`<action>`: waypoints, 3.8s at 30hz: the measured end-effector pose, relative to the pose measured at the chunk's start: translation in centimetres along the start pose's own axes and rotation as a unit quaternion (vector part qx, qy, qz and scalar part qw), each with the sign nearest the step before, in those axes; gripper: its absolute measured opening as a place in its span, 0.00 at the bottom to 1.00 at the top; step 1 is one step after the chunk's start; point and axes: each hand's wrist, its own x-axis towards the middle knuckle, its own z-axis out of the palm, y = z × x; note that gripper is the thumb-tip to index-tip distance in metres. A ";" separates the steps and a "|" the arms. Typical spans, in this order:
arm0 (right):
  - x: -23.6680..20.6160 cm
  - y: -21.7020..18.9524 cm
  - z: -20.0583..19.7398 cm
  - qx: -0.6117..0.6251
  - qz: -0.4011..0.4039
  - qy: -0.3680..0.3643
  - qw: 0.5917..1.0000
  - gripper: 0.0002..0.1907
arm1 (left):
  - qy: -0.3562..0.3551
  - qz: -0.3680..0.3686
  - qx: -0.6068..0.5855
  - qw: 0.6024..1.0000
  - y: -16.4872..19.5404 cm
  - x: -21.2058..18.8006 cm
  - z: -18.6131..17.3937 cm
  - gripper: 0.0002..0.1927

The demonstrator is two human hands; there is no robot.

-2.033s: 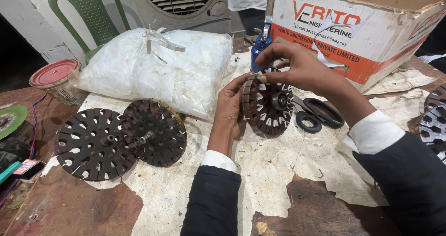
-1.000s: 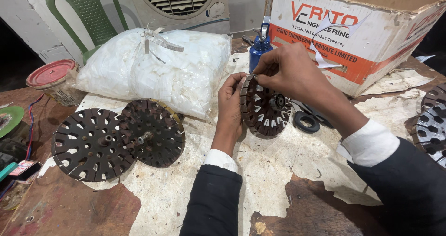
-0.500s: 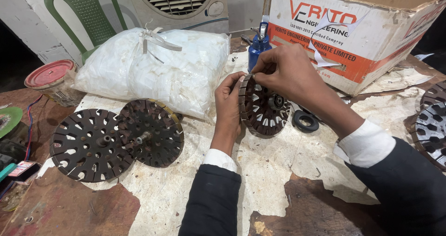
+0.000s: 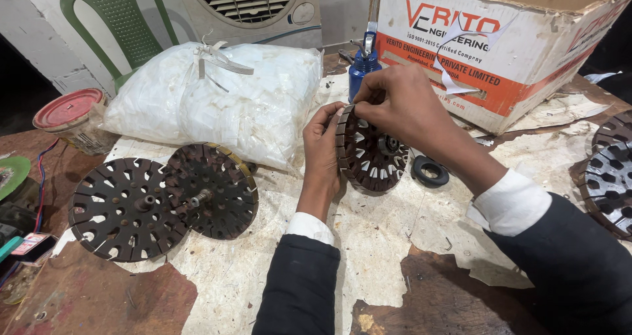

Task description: The person inserts white insulating strips into the slots of a motor stator, then uses shears to trim the excess material. The person repeats this process for multiple slots around the stator.

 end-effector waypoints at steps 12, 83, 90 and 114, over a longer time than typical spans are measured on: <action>0.4 0.1 -1.0 0.043 0.092 -0.048 0.994 0.08 | 0.002 0.009 0.025 1.000 0.2 -0.3 0.6 0.09; 1.2 4.6 1.0 0.327 0.262 -0.167 0.892 0.20 | 0.012 0.030 -0.047 0.998 0.0 -0.3 0.5 0.07; 1.3 4.2 1.2 0.346 0.290 -0.144 0.881 0.20 | 0.021 0.026 -0.021 0.999 0.3 -0.4 0.4 0.07; 1.3 4.7 1.6 0.239 0.181 -0.124 0.946 0.19 | 0.010 0.026 -0.048 0.998 -0.1 -0.3 -0.3 0.09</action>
